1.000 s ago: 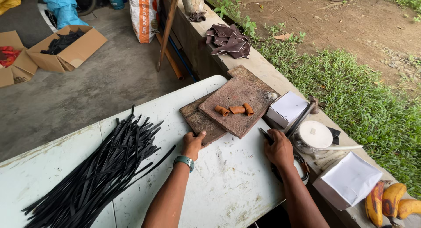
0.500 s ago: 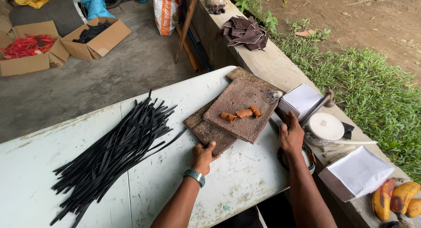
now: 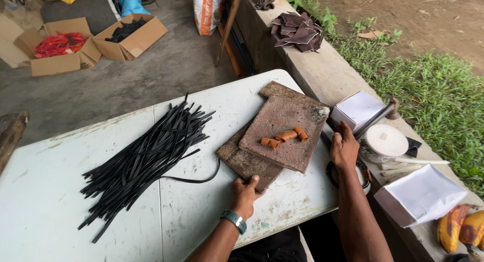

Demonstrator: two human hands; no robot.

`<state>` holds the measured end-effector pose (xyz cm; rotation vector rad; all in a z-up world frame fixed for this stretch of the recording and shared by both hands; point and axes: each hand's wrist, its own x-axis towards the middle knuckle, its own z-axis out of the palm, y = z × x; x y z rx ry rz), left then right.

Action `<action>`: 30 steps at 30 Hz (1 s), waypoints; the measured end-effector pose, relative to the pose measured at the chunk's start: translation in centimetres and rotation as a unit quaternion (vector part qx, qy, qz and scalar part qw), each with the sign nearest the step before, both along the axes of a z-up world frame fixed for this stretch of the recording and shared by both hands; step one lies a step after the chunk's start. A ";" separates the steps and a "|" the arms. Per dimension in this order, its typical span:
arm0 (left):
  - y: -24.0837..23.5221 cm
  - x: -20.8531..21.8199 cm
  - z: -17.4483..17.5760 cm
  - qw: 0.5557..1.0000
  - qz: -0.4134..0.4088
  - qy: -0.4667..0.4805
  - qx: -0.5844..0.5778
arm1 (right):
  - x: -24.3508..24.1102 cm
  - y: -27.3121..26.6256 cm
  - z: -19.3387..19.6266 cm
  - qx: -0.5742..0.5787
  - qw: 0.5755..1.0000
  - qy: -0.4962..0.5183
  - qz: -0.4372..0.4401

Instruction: The person uses shears to cut long black rubber strips into shorter lengths on a white table. They repeatedly pick up strips, cut them, and place the cut pieces into a pile. The person also moves a sanding block and a small container on the table.

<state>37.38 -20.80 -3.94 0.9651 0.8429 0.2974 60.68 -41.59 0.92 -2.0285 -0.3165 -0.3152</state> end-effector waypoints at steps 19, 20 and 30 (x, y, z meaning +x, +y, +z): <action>-4.1 -10.6 0.5 0.999 -0.006 0.017 -0.051 | 1.2 -1.6 -0.9 0.151 0.980 0.044 0.122; -3.7 -11.4 0.3 0.999 -0.007 0.029 -0.039 | 1.0 -1.6 -0.6 0.114 0.983 0.051 0.137; 2.7 -18.6 1.9 0.991 -0.022 0.134 -0.004 | -2.1 0.0 2.8 -0.278 0.908 0.048 0.310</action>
